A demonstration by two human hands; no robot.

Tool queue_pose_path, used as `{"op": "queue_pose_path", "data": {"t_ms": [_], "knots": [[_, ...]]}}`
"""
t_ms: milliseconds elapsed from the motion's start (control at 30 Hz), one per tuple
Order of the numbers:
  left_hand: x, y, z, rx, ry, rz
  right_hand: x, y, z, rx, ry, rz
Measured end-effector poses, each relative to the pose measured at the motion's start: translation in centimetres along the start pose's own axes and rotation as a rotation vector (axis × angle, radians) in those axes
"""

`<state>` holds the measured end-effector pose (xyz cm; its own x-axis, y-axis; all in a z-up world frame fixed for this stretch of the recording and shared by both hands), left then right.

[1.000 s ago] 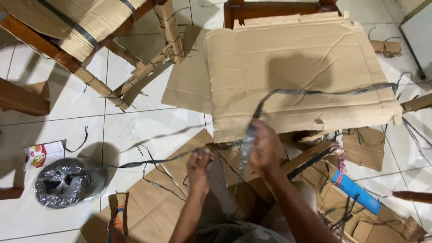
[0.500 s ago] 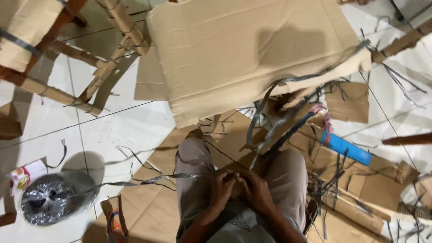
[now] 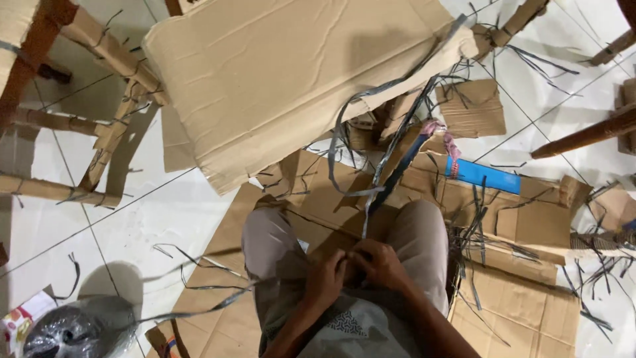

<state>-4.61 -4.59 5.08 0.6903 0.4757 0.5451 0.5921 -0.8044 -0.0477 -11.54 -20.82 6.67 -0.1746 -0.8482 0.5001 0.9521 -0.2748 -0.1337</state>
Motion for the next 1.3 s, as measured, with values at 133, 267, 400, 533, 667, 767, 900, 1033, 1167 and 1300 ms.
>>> {"op": "queue_pose_path", "data": {"t_ms": [133, 267, 400, 533, 667, 767, 900, 1033, 1167, 1300], "knots": [[1.9, -0.5, 0.4, -0.032, -0.086, -0.136, 2.1, 0.9, -1.8, 0.001, -0.255, 0.31], [4.2, -1.4, 6.4, 0.527, 0.098, -0.343, 7.8, 2.4, -7.9, -0.259, -0.991, 0.228], [8.1, -3.3, 13.6, 0.404, -0.225, -0.672, 13.0, -3.2, -24.0, -0.44, -0.578, -0.211], [11.9, -3.5, 11.7, 0.185, -0.619, -1.165, 11.0, -5.6, -20.9, -0.863, -0.783, -0.083], [11.7, -2.1, 7.8, 0.135, -0.557, -1.108, 7.3, -3.8, -12.3, -0.56, -0.599, -0.529], [9.3, -2.4, 8.7, 0.07, -0.604, -1.04, 6.4, -2.5, -0.8, -0.849, 0.255, -0.197], [6.8, -3.2, 10.1, 0.113, -0.551, -0.92, -6.2, -1.0, -16.5, -0.145, -0.772, 0.591], [7.2, -4.7, 10.2, 0.203, -0.525, -0.882, -9.8, -1.5, -21.0, 0.091, -1.062, 0.45], [8.0, -6.4, 9.5, 0.175, -0.42, -0.861, -11.5, -0.5, -22.0, -0.083, -1.208, 0.463], [7.7, -7.9, 10.8, 0.233, -0.432, -0.906, -10.7, -0.2, -20.0, -0.045, -1.249, 0.521]]}}
Point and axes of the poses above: each hand's wrist, its own y-axis towards the middle knuckle, its own x-axis out of the back of the hand, z = x × y, the point moved 4 cm from there along y, towards the middle knuckle, and after that the axes turned 3 degrees about z, right-handed, at the moved point
